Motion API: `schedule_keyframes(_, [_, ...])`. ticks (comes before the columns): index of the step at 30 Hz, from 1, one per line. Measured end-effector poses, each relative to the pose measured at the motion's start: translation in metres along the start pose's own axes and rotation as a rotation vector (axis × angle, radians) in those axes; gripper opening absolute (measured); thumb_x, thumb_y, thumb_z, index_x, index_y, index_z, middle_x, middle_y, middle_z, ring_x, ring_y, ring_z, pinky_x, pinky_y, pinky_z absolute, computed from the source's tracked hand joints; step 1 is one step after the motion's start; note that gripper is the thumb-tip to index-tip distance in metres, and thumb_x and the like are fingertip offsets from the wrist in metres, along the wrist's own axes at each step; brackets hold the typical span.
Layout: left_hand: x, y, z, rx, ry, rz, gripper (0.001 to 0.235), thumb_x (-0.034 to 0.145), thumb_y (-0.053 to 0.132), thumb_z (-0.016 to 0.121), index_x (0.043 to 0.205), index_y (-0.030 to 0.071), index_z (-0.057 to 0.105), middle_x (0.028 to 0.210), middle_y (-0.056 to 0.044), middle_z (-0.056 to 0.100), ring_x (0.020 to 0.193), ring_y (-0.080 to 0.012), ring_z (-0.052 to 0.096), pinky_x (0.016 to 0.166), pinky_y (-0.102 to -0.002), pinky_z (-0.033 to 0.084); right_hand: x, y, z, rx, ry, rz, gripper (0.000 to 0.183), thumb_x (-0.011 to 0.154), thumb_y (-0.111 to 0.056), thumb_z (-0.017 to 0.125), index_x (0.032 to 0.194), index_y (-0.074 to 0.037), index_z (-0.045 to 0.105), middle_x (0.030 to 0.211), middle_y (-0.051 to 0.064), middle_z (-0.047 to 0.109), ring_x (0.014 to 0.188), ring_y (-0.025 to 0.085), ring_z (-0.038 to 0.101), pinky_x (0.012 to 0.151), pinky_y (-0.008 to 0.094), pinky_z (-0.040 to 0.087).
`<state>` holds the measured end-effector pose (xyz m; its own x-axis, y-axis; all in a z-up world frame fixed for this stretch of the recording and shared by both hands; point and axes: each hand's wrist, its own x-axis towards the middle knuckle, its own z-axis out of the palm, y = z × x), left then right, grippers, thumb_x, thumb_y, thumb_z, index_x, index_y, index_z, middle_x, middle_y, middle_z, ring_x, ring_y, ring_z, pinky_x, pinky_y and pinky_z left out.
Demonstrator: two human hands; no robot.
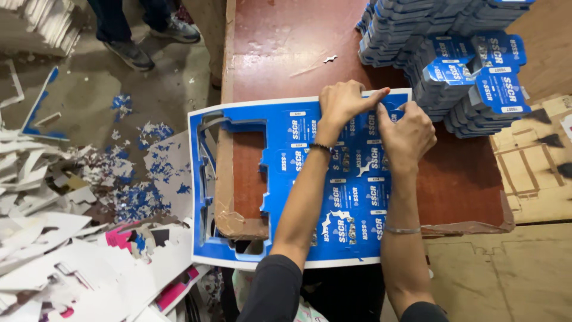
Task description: The person removes die-cut printed cards from large sheets by hand, pushing them out of the scrap frame and stacking them on a pile. They pick up new sheets and repeat the process for multiple sheets.
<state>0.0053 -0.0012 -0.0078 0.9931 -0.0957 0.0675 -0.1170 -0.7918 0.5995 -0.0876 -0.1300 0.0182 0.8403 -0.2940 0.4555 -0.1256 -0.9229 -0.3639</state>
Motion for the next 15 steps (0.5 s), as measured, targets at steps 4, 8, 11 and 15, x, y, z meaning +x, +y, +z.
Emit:
schedule_keyframes(4, [0.027,0.010,0.013,0.042,-0.106,0.074,0.083,0.067,0.090,0.058,0.085,0.012,0.081,0.089,-0.019,0.076,0.086,-0.0368,0.073,0.076,-0.048,0.057,0.005,0.004,0.008,0.025,-0.069,-0.055,0.040,0.081,-0.046,0.082,0.101,-0.011,0.079,0.096,0.016,0.075,0.090,0.038,0.072,0.078,0.051,0.055])
schedule_keyframes(8, [0.050,0.004,0.028,-0.050,-0.312,-0.015,0.068,0.057,0.072,0.076,0.094,0.015,0.081,0.096,-0.014,0.076,0.089,-0.0329,0.074,0.076,-0.046,0.058,0.004,0.002,0.011,0.078,-0.201,-0.049,0.056,0.066,-0.053,0.090,0.096,-0.009,0.078,0.091,0.014,0.075,0.086,0.036,0.072,0.074,0.050,0.054])
schedule_keyframes(11, [0.065,-0.013,0.043,-0.110,-0.383,-0.080,0.055,0.067,0.061,0.071,0.092,0.013,0.082,0.095,-0.013,0.082,0.087,-0.0320,0.082,0.079,-0.044,0.063,0.005,-0.006,0.013,0.334,-0.264,0.088,0.050,0.072,-0.052,0.089,0.101,-0.013,0.077,0.089,0.012,0.077,0.084,0.030,0.075,0.076,0.042,0.057])
schedule_keyframes(15, [0.076,-0.037,0.066,-0.147,-0.318,0.066,0.055,0.068,0.058,0.073,0.092,0.009,0.081,0.093,-0.017,0.078,0.087,-0.0331,0.076,0.078,-0.044,0.059,-0.005,-0.006,0.010,0.415,-0.200,-0.007,0.038,0.080,-0.035,0.087,0.096,-0.005,0.073,0.090,0.012,0.077,0.081,0.025,0.077,0.073,0.038,0.058])
